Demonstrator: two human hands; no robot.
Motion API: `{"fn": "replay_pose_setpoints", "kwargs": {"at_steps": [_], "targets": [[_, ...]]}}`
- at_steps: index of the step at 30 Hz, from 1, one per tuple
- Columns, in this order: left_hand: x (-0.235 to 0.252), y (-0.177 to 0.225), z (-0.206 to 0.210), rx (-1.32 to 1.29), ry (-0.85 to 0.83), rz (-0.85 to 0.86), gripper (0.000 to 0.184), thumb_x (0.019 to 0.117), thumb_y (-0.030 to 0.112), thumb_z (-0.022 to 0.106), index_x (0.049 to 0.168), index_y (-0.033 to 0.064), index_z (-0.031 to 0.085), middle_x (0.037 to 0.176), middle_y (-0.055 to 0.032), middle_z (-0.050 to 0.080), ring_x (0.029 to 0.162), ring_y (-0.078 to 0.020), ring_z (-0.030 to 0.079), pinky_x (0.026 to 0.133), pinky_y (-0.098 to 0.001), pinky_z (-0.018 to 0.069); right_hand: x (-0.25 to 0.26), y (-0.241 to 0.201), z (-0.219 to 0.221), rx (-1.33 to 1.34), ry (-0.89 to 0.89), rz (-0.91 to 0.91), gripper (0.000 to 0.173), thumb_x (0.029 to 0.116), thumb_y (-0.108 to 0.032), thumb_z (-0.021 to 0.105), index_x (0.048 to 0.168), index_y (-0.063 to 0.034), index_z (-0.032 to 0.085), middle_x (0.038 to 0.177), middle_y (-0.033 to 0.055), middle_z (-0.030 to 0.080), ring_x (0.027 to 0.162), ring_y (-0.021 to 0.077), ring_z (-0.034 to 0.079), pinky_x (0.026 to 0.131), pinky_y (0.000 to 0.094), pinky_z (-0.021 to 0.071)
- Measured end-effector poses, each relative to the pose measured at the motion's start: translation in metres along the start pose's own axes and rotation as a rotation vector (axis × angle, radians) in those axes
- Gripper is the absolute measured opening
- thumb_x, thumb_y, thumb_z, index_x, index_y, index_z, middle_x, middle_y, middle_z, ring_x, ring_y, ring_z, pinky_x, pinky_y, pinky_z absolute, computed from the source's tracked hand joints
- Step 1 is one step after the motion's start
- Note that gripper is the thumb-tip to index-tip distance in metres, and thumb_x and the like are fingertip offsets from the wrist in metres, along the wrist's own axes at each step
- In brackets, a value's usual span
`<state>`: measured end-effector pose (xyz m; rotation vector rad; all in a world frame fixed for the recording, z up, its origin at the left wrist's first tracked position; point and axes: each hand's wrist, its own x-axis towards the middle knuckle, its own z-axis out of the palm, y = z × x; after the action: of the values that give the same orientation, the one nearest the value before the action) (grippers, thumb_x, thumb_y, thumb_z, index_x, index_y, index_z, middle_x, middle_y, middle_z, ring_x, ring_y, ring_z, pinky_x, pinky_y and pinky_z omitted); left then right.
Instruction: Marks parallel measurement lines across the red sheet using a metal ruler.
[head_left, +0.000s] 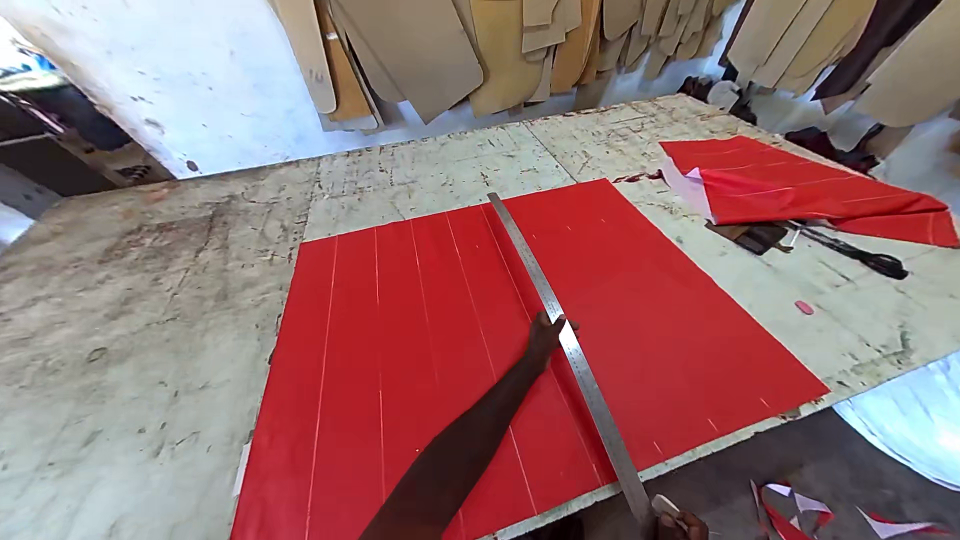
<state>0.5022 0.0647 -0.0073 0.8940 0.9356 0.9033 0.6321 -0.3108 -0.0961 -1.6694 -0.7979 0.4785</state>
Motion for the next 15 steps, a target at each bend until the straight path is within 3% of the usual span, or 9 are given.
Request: {"fn": "replay_pose_setpoints", "kwargs": {"at_steps": [5, 12, 15], "targets": [[0.040, 0.006, -0.015, 0.229, -0.006, -0.173, 0.036, 0.1080, 0.013, 0.050, 0.141, -0.0003, 0.046, 0.115, -0.0204, 0.067, 0.090, -0.0255, 0.070, 0.079, -0.0403, 0.0596, 0.033, -0.017, 0.004, 0.042, -0.117, 0.004, 0.029, 0.1021, -0.010, 0.050, 0.120, 0.0121, 0.049, 0.084, 0.0045, 0.062, 0.067, 0.0027, 0.061, 0.062, 0.0225, 0.0559], [0.078, 0.006, -0.017, 0.373, -0.002, -0.210, 0.032, 0.1057, 0.009, 0.053, 0.135, -0.0023, 0.050, 0.108, -0.0196, 0.067, 0.082, -0.0222, 0.070, 0.075, -0.0377, 0.0612, 0.056, -0.029, 0.000, 0.024, -0.345, 0.085, 0.025, 0.1041, -0.018, 0.051, 0.118, 0.0032, 0.056, 0.076, 0.0047, 0.061, 0.058, 0.0128, 0.059, 0.052, 0.0321, 0.0536], [0.093, 0.013, -0.014, 0.433, 0.000, -0.206, 0.034, 0.1064, 0.011, 0.052, 0.138, 0.0001, 0.051, 0.106, -0.0167, 0.066, 0.078, -0.0186, 0.067, 0.072, -0.0348, 0.0592, 0.071, -0.036, -0.012, 0.056, -0.456, 0.161, 0.028, 0.1024, -0.021, 0.053, 0.118, 0.0014, 0.059, 0.083, 0.0055, 0.066, 0.064, 0.0154, 0.064, 0.056, 0.0346, 0.0580]]}}
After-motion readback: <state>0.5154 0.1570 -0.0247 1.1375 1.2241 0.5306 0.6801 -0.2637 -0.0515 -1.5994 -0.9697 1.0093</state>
